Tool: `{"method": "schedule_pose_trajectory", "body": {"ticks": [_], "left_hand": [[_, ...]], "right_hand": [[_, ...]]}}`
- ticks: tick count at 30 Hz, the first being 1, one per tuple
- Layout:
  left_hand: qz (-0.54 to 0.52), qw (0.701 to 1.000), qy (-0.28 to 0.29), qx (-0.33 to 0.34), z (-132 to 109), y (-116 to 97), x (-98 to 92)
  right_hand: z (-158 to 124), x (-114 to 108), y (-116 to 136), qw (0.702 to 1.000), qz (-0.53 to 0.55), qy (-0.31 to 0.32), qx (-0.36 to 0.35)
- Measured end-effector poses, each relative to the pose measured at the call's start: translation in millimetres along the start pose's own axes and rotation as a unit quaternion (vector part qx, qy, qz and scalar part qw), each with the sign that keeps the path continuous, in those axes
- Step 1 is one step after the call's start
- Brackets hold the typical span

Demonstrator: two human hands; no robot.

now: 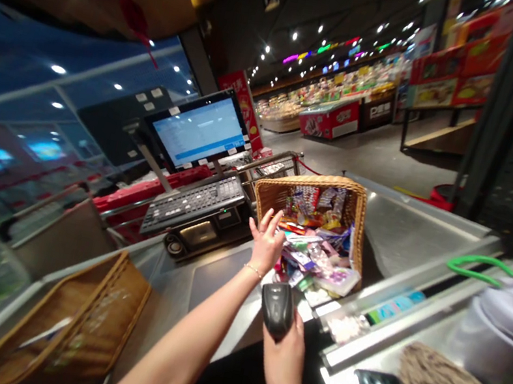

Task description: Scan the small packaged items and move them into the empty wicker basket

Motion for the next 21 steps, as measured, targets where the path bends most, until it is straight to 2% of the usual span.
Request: {"method": "schedule_pose_trajectory", "body": {"ticks": [3,7,14,17,21], "left_hand": [[0.008,1.000,0.006,0.003,-6.8,9.6,0.2],[-0.007,0.999,0.048,0.013,-16.6,14.1,5.2],[-0.133,0.986,0.102,0.008,-29.6,17.2,10.8],[-0.150,0.982,0.111,-0.025,-26.0,19.4,12.8],[-0.151,0.978,0.101,-0.104,-15.9,24.2,12.9]], "right_hand": [[-0.7,2.0,-0.4,1.000,-0.002,0.007,0.001],[-1.5,4.3,-1.9,1.000,-0.007,0.013,0.002],[-2.5,6.6,-6.7,1.000,-0.013,0.012,0.002],[-3.3,7.2,-7.7,1.000,-0.013,0.013,0.000],[-4.2,6.8,-6.5,1.000,-0.010,0.013,-0.005]]}}
Point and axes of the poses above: each hand's wrist, its own z-axis towards the middle knuckle, its own x-axis out of the palm, y = z × x, the point moved 7 cm from there along z, towards the middle knuckle, and after that the axes turned 6 degrees about -x, right-handed, at the moved point
